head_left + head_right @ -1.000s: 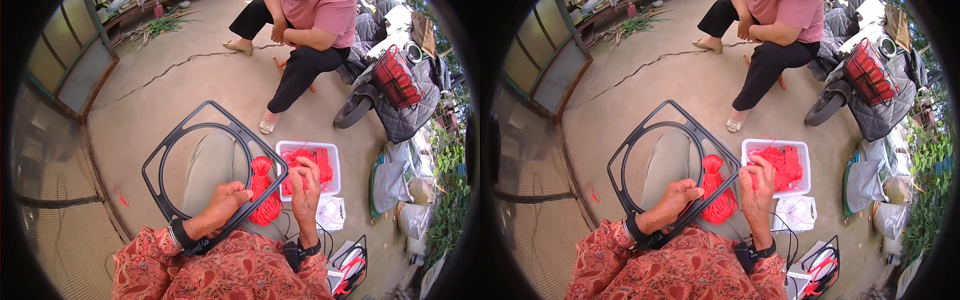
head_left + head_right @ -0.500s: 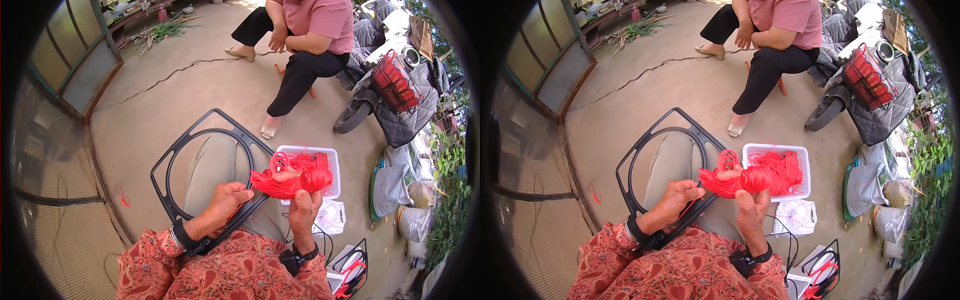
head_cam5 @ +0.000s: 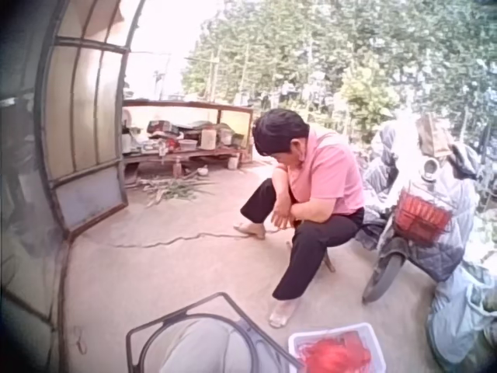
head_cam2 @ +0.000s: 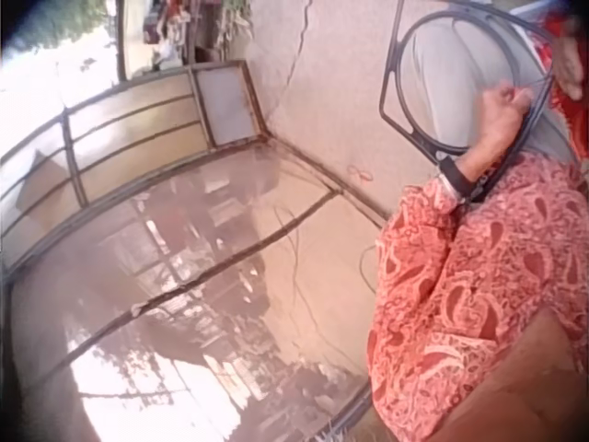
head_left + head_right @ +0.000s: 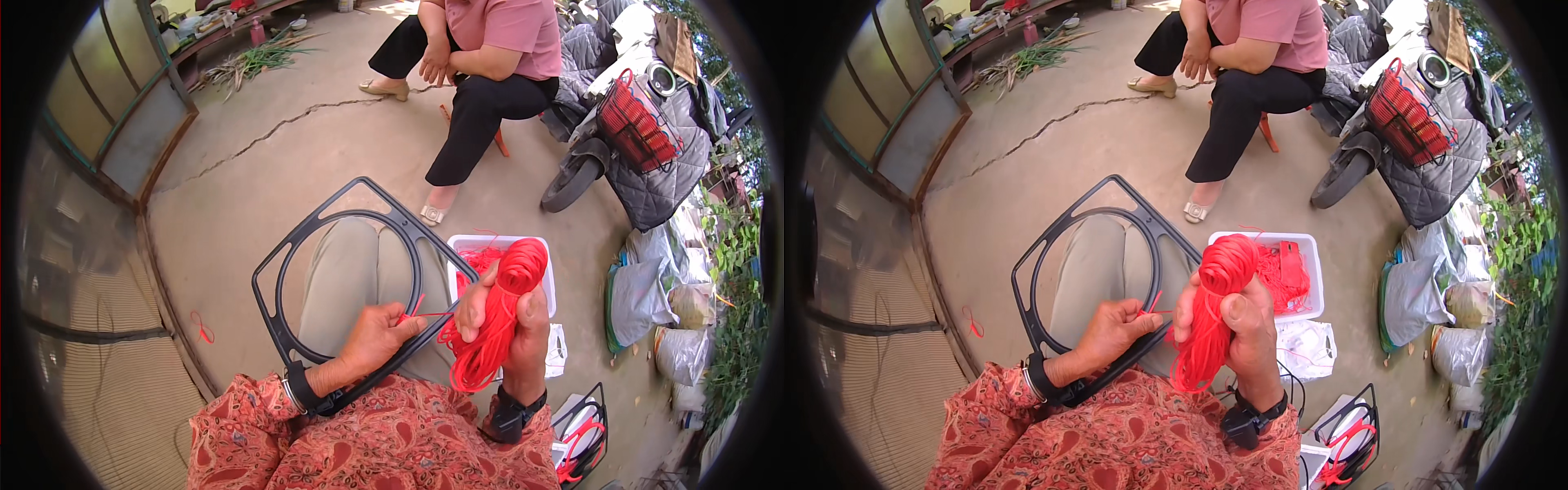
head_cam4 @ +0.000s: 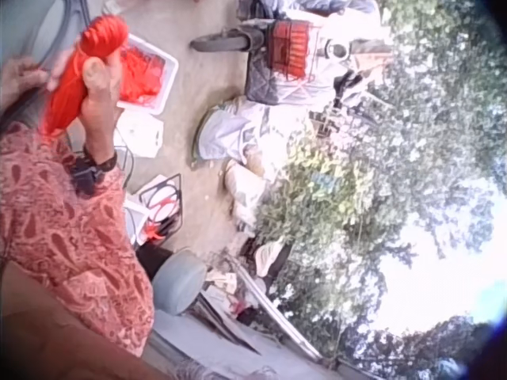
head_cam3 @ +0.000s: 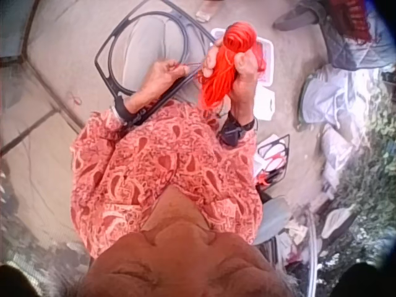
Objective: Winding a red cord onto a black circular frame component.
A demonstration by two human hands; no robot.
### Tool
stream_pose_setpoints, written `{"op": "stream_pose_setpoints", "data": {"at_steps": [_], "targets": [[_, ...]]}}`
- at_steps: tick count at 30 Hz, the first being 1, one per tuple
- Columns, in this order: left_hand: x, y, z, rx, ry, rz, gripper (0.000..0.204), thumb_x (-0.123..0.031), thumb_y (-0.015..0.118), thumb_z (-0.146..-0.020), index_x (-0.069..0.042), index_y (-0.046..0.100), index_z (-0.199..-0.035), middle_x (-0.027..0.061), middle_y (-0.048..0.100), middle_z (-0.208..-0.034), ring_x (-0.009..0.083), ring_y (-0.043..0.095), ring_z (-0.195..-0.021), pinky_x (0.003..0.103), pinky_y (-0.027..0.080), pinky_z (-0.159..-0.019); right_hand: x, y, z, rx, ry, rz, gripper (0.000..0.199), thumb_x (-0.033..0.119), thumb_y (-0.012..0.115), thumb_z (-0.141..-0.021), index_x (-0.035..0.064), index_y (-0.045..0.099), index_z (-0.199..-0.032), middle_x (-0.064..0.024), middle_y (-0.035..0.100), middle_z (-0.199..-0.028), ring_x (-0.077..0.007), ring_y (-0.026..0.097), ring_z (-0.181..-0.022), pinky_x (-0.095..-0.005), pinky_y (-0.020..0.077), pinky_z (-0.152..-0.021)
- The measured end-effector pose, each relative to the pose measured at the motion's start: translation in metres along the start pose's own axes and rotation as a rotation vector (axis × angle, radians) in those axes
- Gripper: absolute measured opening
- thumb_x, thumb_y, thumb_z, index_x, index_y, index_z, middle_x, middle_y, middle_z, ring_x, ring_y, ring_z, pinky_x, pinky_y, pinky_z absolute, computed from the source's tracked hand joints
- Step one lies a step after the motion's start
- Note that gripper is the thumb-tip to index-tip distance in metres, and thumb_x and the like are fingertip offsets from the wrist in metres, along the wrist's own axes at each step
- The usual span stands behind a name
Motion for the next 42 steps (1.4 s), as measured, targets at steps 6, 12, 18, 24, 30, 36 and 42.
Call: {"op": "stream_pose_setpoints", "data": {"at_steps": [6,12,18,24,30,36,42], "targets": [[-0.013,0.008,0.008,-0.128,0.328,-0.295,0.033,-0.027,0.058,-0.094,0.003,0.055,-0.082,0.0249,0.051,-0.059,0.0404,0.050,-0.054,0.046,0.039,-0.051,0.006,0.026,-0.042,0.239,0.159,0.058,0.040,0.027,0.057,-0.093,0.0005,0.049,-0.121,-0.0103,0.063,-0.089,-0.0129,0.061,-0.077,-0.0276,0.0510,-0.069],[-0.027,0.012,0.021,-0.131,0.400,-0.475,0.027,-0.024,0.052,-0.094,0.001,0.057,-0.083,0.0257,0.057,-0.064,0.0467,0.057,-0.062,0.053,0.044,-0.054,0.005,0.043,-0.077,0.319,0.272,0.339,0.035,0.026,0.055,-0.094,0.0023,0.051,-0.119,-0.0043,0.063,-0.088,-0.0075,0.058,-0.076,-0.0241,0.0491,-0.069],[-0.018,0.021,0.024,0.007,0.386,-0.622,0.021,-0.021,0.056,-0.093,0.000,0.057,-0.090,0.0235,0.059,-0.071,0.0443,0.059,-0.067,0.050,0.044,-0.055,-0.059,0.036,-0.084,0.180,0.464,0.103,0.032,0.030,0.048,-0.096,0.0006,0.050,-0.110,-0.0054,0.058,-0.079,-0.0126,0.057,-0.071,-0.0267,0.0495,-0.065],[-0.010,0.021,0.024,-0.040,0.555,-0.536,0.024,-0.021,0.052,-0.096,0.001,0.055,-0.084,0.0237,0.058,-0.068,0.0460,0.056,-0.063,0.052,0.041,-0.054,-0.056,0.058,-0.088,0.267,0.556,-0.056,0.035,0.035,0.048,-0.099,0.0008,0.051,-0.107,-0.0041,0.055,-0.076,-0.0143,0.055,-0.068,-0.0297,0.0483,-0.066],[-0.001,0.020,0.027,0.091,0.382,-0.606,0.028,-0.024,0.050,-0.097,0.001,0.054,-0.083,0.0232,0.053,-0.059,0.0464,0.054,-0.058,0.053,0.041,-0.053,-0.011,0.072,-0.153,0.240,0.358,-0.300,0.035,0.035,0.049,-0.098,0.0001,0.052,-0.103,-0.0038,0.056,-0.080,-0.0156,0.056,-0.073,-0.0302,0.0485,-0.069],[-0.013,0.020,0.028,0.148,0.345,-0.551,0.034,-0.028,0.047,-0.097,0.002,0.056,-0.082,0.0239,0.058,-0.061,0.0454,0.058,-0.062,0.054,0.046,-0.058,0.018,0.062,-0.218,0.407,0.362,-0.375,0.031,0.029,0.050,-0.098,-0.0006,0.052,-0.105,-0.0060,0.058,-0.090,-0.0187,0.058,-0.078,-0.0375,0.0535,-0.075],[0.000,0.018,0.030,0.163,0.352,-0.523,0.029,-0.026,0.051,-0.097,-0.002,0.054,-0.082,0.0223,0.051,-0.059,0.0455,0.054,-0.060,0.053,0.042,-0.054,0.015,0.045,-0.235,0.310,0.060,-0.104,0.037,0.031,0.052,-0.099,-0.0003,0.052,-0.119,-0.0110,0.063,-0.110,-0.0224,0.062,-0.097,-0.0374,0.0521,-0.087]]}}
Point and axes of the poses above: each hand's wrist, its own z-axis away from the middle knuckle, its own y-axis out of the palm, x = y × z, the point moved 4 cm from there along -z, towards the middle knuckle
